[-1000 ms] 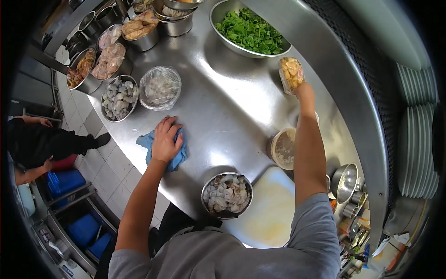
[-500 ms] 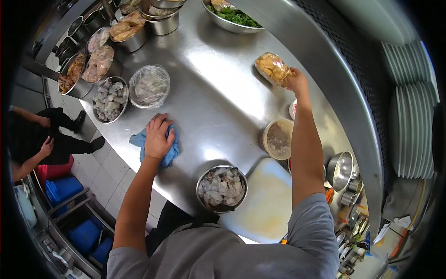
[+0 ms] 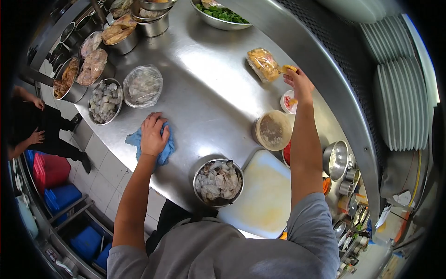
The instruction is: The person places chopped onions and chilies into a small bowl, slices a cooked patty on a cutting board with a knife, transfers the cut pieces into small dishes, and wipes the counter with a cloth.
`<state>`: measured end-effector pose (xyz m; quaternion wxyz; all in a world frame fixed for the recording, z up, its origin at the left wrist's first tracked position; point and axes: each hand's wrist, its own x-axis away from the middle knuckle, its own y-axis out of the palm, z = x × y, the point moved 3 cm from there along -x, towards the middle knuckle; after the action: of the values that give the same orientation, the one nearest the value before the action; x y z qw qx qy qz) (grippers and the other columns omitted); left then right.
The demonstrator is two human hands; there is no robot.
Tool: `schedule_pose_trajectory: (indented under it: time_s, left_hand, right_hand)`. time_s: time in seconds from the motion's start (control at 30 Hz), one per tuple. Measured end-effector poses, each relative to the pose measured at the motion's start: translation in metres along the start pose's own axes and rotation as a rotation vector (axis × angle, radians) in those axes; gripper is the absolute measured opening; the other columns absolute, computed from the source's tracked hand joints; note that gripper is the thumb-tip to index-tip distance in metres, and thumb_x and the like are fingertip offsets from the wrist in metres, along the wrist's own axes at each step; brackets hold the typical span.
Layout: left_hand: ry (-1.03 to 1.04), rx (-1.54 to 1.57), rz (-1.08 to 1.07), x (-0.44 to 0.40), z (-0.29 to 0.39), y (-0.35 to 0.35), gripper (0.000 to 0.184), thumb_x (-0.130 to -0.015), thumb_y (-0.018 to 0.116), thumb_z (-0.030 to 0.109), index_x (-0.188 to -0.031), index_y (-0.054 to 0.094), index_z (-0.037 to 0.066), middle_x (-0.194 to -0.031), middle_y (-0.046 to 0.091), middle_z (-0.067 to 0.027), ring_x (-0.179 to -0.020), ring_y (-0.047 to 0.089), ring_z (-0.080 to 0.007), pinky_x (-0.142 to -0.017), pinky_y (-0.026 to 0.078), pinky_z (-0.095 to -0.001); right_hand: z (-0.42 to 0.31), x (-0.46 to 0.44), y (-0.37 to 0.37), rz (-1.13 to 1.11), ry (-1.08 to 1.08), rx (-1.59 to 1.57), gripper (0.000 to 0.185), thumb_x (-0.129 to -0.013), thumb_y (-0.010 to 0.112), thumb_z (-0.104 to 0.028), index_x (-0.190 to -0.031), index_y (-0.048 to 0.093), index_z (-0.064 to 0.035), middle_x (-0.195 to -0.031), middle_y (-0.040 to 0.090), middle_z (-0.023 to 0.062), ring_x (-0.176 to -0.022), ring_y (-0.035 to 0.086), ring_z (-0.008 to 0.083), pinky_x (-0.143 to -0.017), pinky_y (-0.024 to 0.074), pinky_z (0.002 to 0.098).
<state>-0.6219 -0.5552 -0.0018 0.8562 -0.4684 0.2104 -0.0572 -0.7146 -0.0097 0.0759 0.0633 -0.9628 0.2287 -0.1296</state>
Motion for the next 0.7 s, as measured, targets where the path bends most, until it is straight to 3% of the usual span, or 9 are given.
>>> schedule_pose_trajectory:
  time_s: [0.1,0.23,0.4,0.47,0.53,0.57,0.6,0.7]
  left_hand:
    - [-0.001,-0.002,0.003,0.0,0.0,-0.001,0.023,-0.082,0.062,0.018,-0.104,0.065,0.009,-0.125,0.057,-0.0111,-0.125,0.048,-0.0345,-0.104,0.036,-0.0474]
    - [0.007,0.004,0.011,0.001,0.0,0.0,0.023,-0.083,0.062,0.018,-0.103,0.065,0.009,-0.124,0.057,-0.0111,-0.125,0.048,-0.0346,-0.104,0.036,-0.0475]
    - [0.026,-0.006,0.029,0.001,-0.001,0.0,0.022,-0.083,0.062,0.018,-0.103,0.065,0.008,-0.122,0.058,-0.0104,-0.123,0.049,-0.0337,-0.103,0.037,-0.0473]
    - [0.031,-0.012,0.027,0.002,-0.002,0.001,0.022,-0.084,0.062,0.019,-0.103,0.065,0.008,-0.122,0.058,-0.0102,-0.122,0.049,-0.0334,-0.103,0.037,-0.047]
    - [0.022,-0.009,0.016,0.001,-0.003,0.001,0.024,-0.084,0.063,0.02,-0.104,0.064,0.008,-0.122,0.058,-0.0103,-0.122,0.049,-0.0334,-0.103,0.036,-0.0468]
    - [0.017,-0.011,0.012,0.001,-0.003,0.001,0.024,-0.084,0.063,0.021,-0.105,0.064,0.008,-0.122,0.058,-0.0103,-0.122,0.049,-0.0335,-0.103,0.036,-0.0467]
    - [0.018,-0.001,0.011,0.001,-0.003,0.0,0.025,-0.085,0.064,0.022,-0.106,0.064,0.008,-0.122,0.058,-0.0104,-0.121,0.049,-0.0335,-0.103,0.036,-0.0466]
    - [0.043,0.036,0.047,0.003,-0.003,-0.002,0.027,-0.086,0.065,0.023,-0.109,0.064,0.008,-0.122,0.058,-0.0107,-0.121,0.049,-0.0329,-0.103,0.036,-0.0458]
  right_hand:
    - [-0.01,0.007,-0.001,-0.069,-0.048,0.014,0.032,-0.092,0.067,-0.021,-0.119,0.059,-0.0061,-0.098,0.063,0.004,-0.076,0.06,0.0105,-0.073,0.0525,0.0244]
    - [0.0,-0.002,-0.038,-0.186,0.22,0.005,0.033,-0.093,0.065,-0.02,-0.123,0.057,-0.0057,-0.099,0.063,0.0049,-0.075,0.06,0.0107,-0.071,0.0554,0.0256]
    - [-0.002,0.076,-0.03,-0.156,-0.055,-0.154,0.031,-0.097,0.058,-0.02,-0.124,0.057,-0.0039,-0.107,0.065,0.0072,-0.081,0.063,0.0112,-0.067,0.0551,0.0259]
    - [-0.016,0.139,-0.007,-0.079,-0.087,-0.09,0.03,-0.097,0.057,-0.018,-0.124,0.058,-0.0031,-0.104,0.065,0.0059,-0.081,0.062,0.0105,-0.066,0.0522,0.0249]
    - [-0.031,0.201,0.024,0.006,-0.039,0.073,0.028,-0.097,0.057,-0.015,-0.121,0.061,-0.002,-0.091,0.06,0.0003,-0.072,0.055,0.008,-0.065,0.0446,0.0232]
    - [-0.02,0.221,0.034,0.012,-0.083,0.023,0.028,-0.096,0.058,-0.014,-0.121,0.061,-0.0009,-0.087,0.057,-0.0018,-0.071,0.05,0.0072,-0.063,0.0437,0.0236]
    - [-0.01,0.241,0.045,0.046,-0.02,-0.085,0.029,-0.094,0.063,-0.014,-0.121,0.063,-0.003,-0.091,0.061,-0.0003,-0.07,0.049,0.0066,-0.06,0.0429,0.0224]
    - [0.007,0.294,0.079,0.013,-0.005,-0.411,0.026,-0.095,0.06,-0.007,-0.12,0.059,0.0002,-0.096,0.064,0.0041,-0.076,0.059,0.0097,-0.068,0.0515,0.024]
